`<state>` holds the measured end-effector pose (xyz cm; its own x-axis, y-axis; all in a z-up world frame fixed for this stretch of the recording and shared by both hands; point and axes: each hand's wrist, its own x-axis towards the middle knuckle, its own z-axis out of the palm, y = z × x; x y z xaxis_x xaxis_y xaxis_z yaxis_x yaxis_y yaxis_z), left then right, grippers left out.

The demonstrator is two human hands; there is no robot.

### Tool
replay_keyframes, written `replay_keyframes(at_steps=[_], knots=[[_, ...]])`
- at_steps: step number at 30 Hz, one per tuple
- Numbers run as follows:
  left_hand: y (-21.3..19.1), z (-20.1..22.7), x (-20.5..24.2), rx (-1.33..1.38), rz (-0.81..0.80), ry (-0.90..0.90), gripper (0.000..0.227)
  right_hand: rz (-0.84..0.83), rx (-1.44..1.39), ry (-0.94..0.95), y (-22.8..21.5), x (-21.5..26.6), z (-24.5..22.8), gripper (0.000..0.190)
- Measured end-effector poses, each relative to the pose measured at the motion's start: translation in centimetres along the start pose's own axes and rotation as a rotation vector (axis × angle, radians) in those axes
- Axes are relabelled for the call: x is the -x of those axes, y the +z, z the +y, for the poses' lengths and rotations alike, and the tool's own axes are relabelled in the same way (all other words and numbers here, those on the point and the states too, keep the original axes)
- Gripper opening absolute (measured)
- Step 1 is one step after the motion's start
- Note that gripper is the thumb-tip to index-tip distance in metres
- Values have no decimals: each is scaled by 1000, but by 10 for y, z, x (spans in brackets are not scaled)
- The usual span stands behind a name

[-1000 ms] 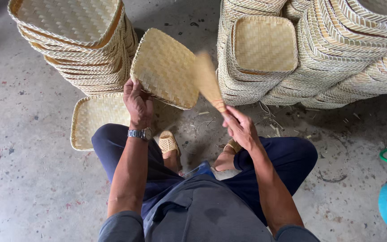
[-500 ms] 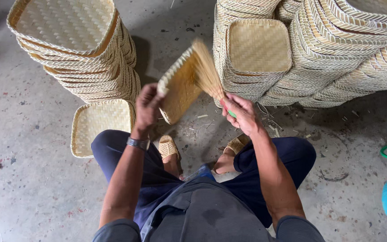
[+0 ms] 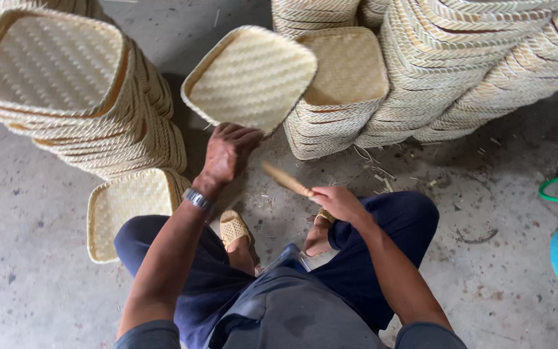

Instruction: The person cleans woven bamboo baskets by hand using a small broom. They pick up individual square baskets from a stack, sweep the interior and exterior surfaces to remove debris, and then place them back into organized stacks on the floor.

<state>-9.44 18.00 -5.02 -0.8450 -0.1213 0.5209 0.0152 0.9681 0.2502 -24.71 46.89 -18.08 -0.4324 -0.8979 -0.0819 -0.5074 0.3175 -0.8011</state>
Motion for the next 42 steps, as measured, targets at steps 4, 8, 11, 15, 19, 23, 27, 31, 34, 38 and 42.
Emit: replay_keyframes(at_steps=[4,8,11,15,19,23,27,31,34,38,42], knots=[[39,24,-58,-41,-63,189,26,-47,108,-70,12,-3,-4,29],[84,42,-101,69,-57,351,31,-54,175,-6,15,-1,-8,27],[118,30,-118,98,-112,426,27,-61,205,-13,14,1,-3,25],[145,-15,-123,104,-180,438,25,-15,221,-78,12,0,1,23],[154,-53,-130,95,-238,396,26,-19,251,-92,7,-1,-4,19],[163,-67,-142,100,-265,359,19,-13,235,-107,7,-5,-9,18],[172,-71,-154,107,-310,374,19,5,199,-157,9,-8,-12,16],[176,-67,-160,-15,-554,252,24,-44,217,-112,9,-9,-14,17],[171,-64,-155,1,-509,240,25,-29,213,-127,5,-8,-18,15],[174,-68,-147,2,-416,297,24,-34,194,-127,5,-9,-17,15],[178,-65,-133,-34,-296,254,36,-64,238,-125,7,-9,-14,17]])
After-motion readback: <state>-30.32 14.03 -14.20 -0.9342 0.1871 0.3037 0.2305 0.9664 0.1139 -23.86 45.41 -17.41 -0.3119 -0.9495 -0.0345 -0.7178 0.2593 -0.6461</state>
